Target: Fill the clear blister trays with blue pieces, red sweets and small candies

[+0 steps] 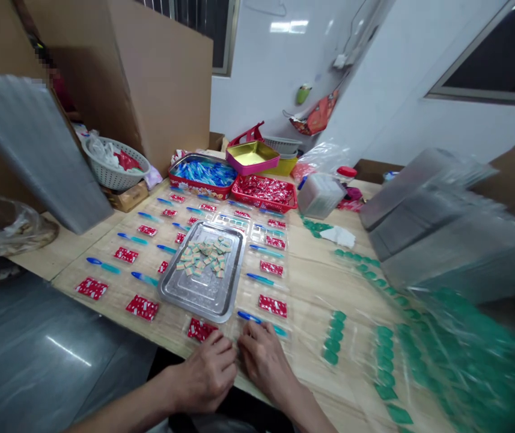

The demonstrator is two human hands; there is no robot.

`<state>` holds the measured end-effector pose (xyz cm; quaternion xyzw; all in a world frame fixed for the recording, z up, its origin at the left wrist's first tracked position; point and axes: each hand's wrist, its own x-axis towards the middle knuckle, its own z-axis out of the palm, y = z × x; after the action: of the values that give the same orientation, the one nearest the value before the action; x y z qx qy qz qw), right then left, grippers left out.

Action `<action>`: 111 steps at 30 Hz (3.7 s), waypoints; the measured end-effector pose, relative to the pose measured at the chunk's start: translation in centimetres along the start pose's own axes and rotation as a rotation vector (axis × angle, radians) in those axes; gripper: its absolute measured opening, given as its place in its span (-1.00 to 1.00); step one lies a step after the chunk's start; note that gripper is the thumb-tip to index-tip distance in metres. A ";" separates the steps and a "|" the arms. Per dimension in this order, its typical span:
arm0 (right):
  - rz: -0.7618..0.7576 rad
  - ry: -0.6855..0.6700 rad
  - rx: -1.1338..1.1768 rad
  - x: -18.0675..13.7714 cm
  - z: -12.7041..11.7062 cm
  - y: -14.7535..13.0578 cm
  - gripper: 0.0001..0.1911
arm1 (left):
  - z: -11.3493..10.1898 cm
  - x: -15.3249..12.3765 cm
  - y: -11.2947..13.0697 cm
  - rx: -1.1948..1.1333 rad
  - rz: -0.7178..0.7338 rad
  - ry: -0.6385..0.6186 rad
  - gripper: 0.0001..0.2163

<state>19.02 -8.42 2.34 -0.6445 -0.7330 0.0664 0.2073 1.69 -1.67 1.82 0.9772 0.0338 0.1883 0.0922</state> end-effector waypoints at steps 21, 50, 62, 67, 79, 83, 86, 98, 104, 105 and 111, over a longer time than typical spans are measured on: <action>0.117 -0.033 -0.055 16.0 0.1 3.8 -0.84 | -2.1 6.5 -14.3 -0.058 -0.793 0.006 -0.82; 0.043 -0.217 0.121 16.6 0.1 3.7 -0.78 | -2.6 3.3 -13.1 -0.221 -0.896 0.195 -0.84; 0.074 -0.015 0.214 15.8 1.2 2.4 -0.83 | -2.3 2.6 -12.7 -0.260 -0.854 0.199 -0.79; 0.038 -0.031 0.331 16.5 2.2 1.8 -0.84 | -2.0 2.4 -12.5 -0.289 -0.835 0.209 -0.75; -0.032 -0.076 0.397 15.3 2.5 1.3 -0.85 | -1.7 2.1 -12.7 -0.371 -0.780 0.237 -0.67; 0.002 -0.048 0.386 15.1 3.0 1.3 -0.83 | -1.6 1.9 -13.0 -0.484 -0.817 0.261 -0.66; 0.018 -0.067 0.410 15.0 3.0 1.3 -0.82 | -1.7 1.7 -13.3 -0.510 -0.843 0.331 -0.74; 0.024 -0.039 0.416 14.8 2.9 1.2 -0.80 | -2.1 3.2 -12.9 -0.443 -0.921 0.297 -0.75; 0.051 -0.031 0.408 14.9 2.9 1.1 -0.82 | -2.1 2.9 -12.7 -0.405 -0.838 0.206 -0.61; 0.051 -0.031 0.408 14.9 2.8 1.1 -0.82 | -1.8 2.9 -12.7 -0.398 -0.835 0.198 -0.60; 0.027 -0.015 0.444 14.4 2.1 1.5 -0.80 | -0.7 2.9 -13.0 -0.365 -0.819 0.213 -0.59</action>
<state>18.39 6.17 2.98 -0.5923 -0.6932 0.2336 0.3380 3.70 11.46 0.98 0.8263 0.3929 0.2384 0.3256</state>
